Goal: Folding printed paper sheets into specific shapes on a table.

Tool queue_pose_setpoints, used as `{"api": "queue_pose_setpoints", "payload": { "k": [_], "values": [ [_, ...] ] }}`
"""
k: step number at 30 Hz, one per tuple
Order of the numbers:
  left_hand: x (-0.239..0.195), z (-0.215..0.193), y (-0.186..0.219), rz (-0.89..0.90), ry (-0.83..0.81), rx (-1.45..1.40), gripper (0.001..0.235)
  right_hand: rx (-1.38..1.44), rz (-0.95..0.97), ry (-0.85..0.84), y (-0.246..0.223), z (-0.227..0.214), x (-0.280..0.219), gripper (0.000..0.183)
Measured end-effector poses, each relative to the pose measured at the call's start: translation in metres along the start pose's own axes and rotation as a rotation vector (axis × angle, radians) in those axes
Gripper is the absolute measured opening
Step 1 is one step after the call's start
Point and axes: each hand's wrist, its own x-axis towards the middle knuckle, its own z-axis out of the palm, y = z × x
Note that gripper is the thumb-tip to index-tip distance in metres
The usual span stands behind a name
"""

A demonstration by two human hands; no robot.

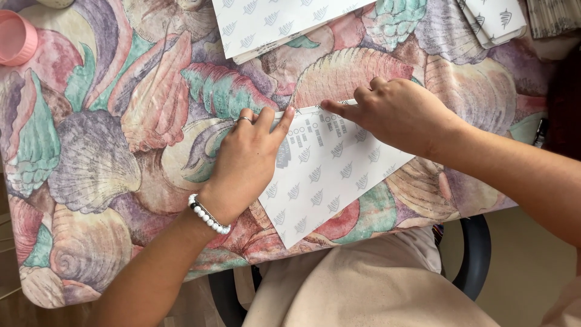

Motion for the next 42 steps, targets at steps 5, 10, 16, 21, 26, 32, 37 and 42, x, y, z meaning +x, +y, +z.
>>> {"api": "queue_pose_setpoints", "payload": {
  "k": [5,10,16,21,26,32,37,42],
  "values": [
    [-0.003,0.000,-0.001,-0.006,0.044,-0.113,0.058,0.046,0.021,0.031,0.001,0.010,-0.002,0.068],
    [0.003,0.000,0.010,0.026,0.025,-0.054,0.047,0.029,0.013,0.056,0.002,0.019,-0.003,0.058],
    [0.009,-0.005,0.011,0.076,0.104,0.008,0.053,0.038,0.035,0.368,0.003,0.021,-0.013,0.013],
    [0.012,-0.004,0.015,0.051,0.086,-0.024,0.055,0.081,0.017,0.380,0.005,0.033,-0.015,0.015],
    [0.013,-0.007,0.016,0.030,0.039,-0.005,0.057,0.081,0.058,0.369,0.013,0.049,-0.029,0.011],
    [0.021,-0.013,0.021,0.009,0.035,-0.005,0.058,0.079,0.116,0.372,0.017,0.030,-0.044,0.010],
    [0.022,-0.009,0.025,-0.009,0.030,0.002,0.058,0.100,0.183,0.441,-0.006,0.018,-0.025,0.008],
    [0.020,-0.006,0.024,-0.033,0.041,-0.031,0.056,0.260,0.122,0.685,-0.044,0.013,0.011,0.016]
  ]
}}
